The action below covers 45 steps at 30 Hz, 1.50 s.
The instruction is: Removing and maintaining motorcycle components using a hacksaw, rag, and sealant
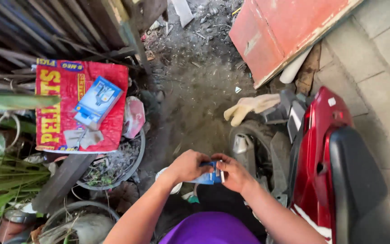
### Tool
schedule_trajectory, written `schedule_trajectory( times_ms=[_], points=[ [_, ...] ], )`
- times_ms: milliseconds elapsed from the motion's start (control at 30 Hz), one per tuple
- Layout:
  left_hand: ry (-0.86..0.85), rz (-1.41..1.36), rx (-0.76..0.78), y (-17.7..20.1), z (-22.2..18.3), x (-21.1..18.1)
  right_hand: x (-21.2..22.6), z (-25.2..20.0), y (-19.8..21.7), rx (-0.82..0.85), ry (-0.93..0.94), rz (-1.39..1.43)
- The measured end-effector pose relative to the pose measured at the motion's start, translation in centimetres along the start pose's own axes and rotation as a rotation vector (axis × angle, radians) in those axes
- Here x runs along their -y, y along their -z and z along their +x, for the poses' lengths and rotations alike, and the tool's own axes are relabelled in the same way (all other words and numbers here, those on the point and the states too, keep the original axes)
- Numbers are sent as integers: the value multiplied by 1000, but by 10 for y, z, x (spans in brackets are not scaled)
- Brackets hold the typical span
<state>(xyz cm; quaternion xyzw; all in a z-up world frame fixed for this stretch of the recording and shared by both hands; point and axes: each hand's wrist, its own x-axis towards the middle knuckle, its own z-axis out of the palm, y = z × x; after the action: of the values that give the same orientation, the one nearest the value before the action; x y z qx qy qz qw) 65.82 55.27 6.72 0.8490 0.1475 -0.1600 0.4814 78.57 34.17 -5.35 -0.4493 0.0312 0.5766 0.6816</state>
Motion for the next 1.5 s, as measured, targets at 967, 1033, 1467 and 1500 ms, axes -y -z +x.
schedule_trajectory(
  times_ms=[967, 1033, 1467, 1500],
  points=[
    [-9, -162, 69, 487, 525, 33, 418, 543, -53, -77, -105, 303],
    [98, -11, 83, 503, 570, 47, 450, 578, -54, -95, -108, 275],
    [372, 124, -87, 676, 828, 96, 682, 874, -64, 12, -260, -78],
    [404, 101, -93, 690, 843, 89, 697, 893, -57, 52, -297, -73]
  ],
)
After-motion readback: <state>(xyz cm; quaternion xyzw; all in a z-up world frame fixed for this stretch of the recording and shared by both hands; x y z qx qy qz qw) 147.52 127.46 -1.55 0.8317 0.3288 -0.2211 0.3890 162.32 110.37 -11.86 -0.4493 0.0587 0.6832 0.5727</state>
